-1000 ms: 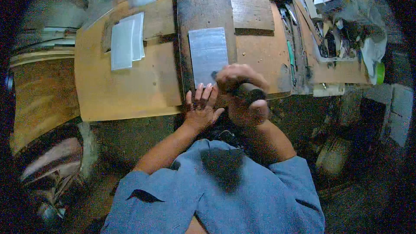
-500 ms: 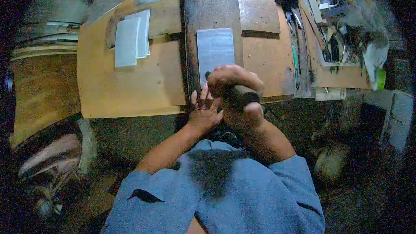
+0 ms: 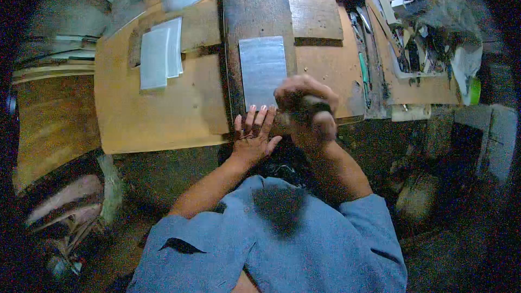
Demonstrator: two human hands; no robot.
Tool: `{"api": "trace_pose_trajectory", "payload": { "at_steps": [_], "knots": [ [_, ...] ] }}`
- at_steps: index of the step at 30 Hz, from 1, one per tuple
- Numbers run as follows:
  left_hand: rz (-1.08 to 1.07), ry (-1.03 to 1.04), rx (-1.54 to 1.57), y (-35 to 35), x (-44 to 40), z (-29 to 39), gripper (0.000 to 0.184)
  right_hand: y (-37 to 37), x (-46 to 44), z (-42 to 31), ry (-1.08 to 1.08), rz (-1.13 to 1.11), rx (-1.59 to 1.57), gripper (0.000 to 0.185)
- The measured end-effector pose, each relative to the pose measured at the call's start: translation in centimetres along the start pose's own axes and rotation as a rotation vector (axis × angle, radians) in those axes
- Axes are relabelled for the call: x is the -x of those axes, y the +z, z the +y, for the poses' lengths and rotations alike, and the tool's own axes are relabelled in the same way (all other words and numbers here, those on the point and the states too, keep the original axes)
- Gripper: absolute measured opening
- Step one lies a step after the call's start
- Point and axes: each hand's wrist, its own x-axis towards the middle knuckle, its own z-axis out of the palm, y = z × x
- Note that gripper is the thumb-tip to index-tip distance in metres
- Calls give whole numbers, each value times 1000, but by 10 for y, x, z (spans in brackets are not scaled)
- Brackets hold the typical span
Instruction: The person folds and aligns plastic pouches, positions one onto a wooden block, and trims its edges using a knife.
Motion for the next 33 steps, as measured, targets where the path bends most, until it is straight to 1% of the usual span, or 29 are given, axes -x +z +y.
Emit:
{"api": "trace_pose_trajectory", "payload": {
  "at_steps": [3,7,8,10,11,13,16,17,19,21,22,24,25,26,27,28,29,30,31,33],
  "knots": [
    [-8,-14,-12,0,0,1,86,-3,8,-9,39,-8,85,64],
    [-28,-11,3,-4,-2,2,86,-5,-2,-11,55,54,40,64],
    [-18,-9,-9,-3,-3,1,87,-3,-2,-11,-23,70,17,71],
    [-17,-11,-20,-3,-1,1,88,-15,0,-4,-32,-76,49,61],
    [-24,-30,6,-3,-1,2,88,-15,2,-2,-30,-71,51,61],
    [-20,-44,35,-2,-2,6,89,-6,-2,-3,-58,56,57,62],
    [-21,-56,-39,-2,0,8,91,-3,3,-5,-82,48,25,64],
    [-43,-56,-35,0,1,7,89,3,6,-9,-102,48,-2,64],
    [-73,-57,-25,3,6,7,88,15,10,-9,-53,24,51,64],
    [-54,-30,-30,6,5,5,82,22,14,5,-64,51,-45,65],
    [-55,-30,-31,5,5,4,82,24,15,6,-54,33,-10,65],
    [-86,-9,-89,4,7,4,73,35,18,7,-31,34,-11,65],
    [-88,-12,-88,8,9,4,73,40,18,5,-10,36,-9,64],
    [-43,0,-69,15,12,3,71,44,13,-1,-43,-21,-17,64],
    [2,10,-51,16,12,2,69,46,10,-5,-39,-23,-20,64],
    [0,4,-52,17,13,2,69,47,7,-8,-22,-96,-15,64],
    [-54,16,-57,18,15,2,68,47,6,-8,-7,-169,-10,65],
    [-104,29,-62,18,15,1,68,40,7,5,-6,-172,-11,65],
    [-104,27,-62,19,15,0,68,31,7,26,-35,-156,42,66],
    [-61,9,18,17,14,0,68,25,8,35,-65,-140,96,68]
  ]
}}
